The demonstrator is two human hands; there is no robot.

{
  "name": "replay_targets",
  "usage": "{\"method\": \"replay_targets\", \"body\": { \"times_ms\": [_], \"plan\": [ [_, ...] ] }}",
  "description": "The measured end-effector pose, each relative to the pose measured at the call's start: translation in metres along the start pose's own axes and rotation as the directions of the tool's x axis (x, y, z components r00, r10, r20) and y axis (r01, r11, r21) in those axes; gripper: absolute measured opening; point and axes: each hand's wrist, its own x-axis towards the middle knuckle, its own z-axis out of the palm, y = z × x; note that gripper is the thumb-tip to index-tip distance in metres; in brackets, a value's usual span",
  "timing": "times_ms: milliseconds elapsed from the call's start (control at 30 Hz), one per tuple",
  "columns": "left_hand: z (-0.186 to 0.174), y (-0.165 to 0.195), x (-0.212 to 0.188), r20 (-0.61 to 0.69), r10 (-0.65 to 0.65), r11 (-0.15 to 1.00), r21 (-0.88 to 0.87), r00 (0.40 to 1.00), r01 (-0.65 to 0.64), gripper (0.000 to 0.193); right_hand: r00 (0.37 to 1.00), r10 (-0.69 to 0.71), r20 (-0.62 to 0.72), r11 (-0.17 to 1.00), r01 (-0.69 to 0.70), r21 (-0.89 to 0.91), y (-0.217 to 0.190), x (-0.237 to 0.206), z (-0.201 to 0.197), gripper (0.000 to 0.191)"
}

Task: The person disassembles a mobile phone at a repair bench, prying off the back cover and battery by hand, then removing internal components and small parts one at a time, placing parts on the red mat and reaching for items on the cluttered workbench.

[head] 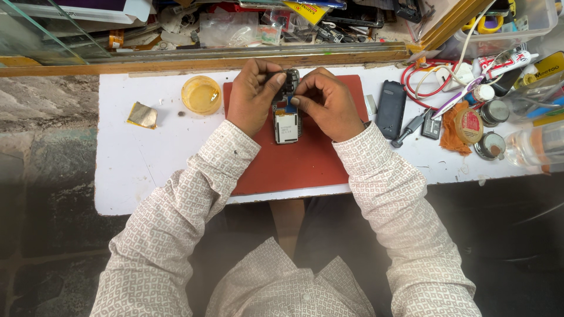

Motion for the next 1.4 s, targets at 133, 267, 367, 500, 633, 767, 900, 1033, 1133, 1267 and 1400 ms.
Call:
{"method": "replay_targets", "body": {
  "times_ms": [133, 267, 367, 500, 633, 767, 900, 1033, 1133, 1267, 1400],
  "plan": [
    [0.001, 0.005, -0.002, -0.023, 0.019, 0.996, 0.085, 1.0, -0.017, 0.016, 1.0, -0.003, 0.009, 0.996, 0.003, -0.091, 0.001, -0.001, -0.002, 0.011],
    [0.003, 0.012, -0.003, -0.045, 0.019, 0.991, 0.135, 0.999, -0.013, 0.015, 1.0, -0.007, 0.027, 0.994, 0.01, -0.107, 0.001, 0.0, -0.002, 0.011],
    [0.005, 0.019, -0.004, -0.075, 0.019, 0.987, 0.16, 0.997, -0.007, 0.016, 0.999, 0.003, 0.04, 0.998, 0.0, -0.067, 0.003, 0.001, -0.001, 0.011],
    [0.009, 0.03, -0.006, -0.115, 0.075, 0.958, 0.284, 0.991, -0.039, 0.016, 0.999, 0.016, 0.035, 0.998, -0.014, -0.055, 0.006, 0.0, 0.0, 0.011],
    [0.013, 0.039, -0.009, -0.14, 0.042, 0.913, 0.408, 0.989, 0.019, 0.017, 0.997, 0.064, 0.036, 0.998, -0.064, -0.015, 0.011, 0.002, 0.001, 0.012],
    [0.014, 0.04, -0.009, -0.127, 0.058, 0.936, 0.352, 0.99, -0.009, 0.026, 0.998, 0.044, 0.042, 0.999, -0.045, 0.006, 0.016, 0.003, 0.003, 0.013],
    [0.01, 0.032, -0.006, -0.103, 0.122, 0.894, 0.443, 0.987, -0.064, 0.024, 0.998, 0.01, 0.054, 1.0, -0.01, 0.005, 0.02, 0.003, 0.002, 0.012],
    [0.008, 0.025, -0.005, -0.109, 0.099, 0.923, 0.38, 0.989, -0.05, 0.023, 0.999, 0.037, 0.034, 0.999, -0.038, 0.038, 0.017, 0.004, 0.003, 0.013],
    [0.008, 0.022, -0.005, -0.101, 0.073, 0.942, 0.333, 0.992, -0.036, 0.024, 1.0, -0.01, -0.012, 0.998, 0.011, 0.055, 0.01, 0.005, 0.005, 0.018],
    [0.009, 0.022, -0.005, -0.063, 0.044, 0.976, 0.214, 0.997, -0.03, 0.028, 0.995, -0.091, -0.046, 0.995, 0.093, 0.034, -0.003, 0.005, 0.004, 0.039],
    [0.008, 0.021, -0.006, -0.069, -0.013, 0.94, 0.34, 0.998, 0.036, 0.034, 0.977, -0.212, -0.017, 0.976, 0.21, -0.054, -0.009, 0.006, 0.006, 0.04]
  ]
}}
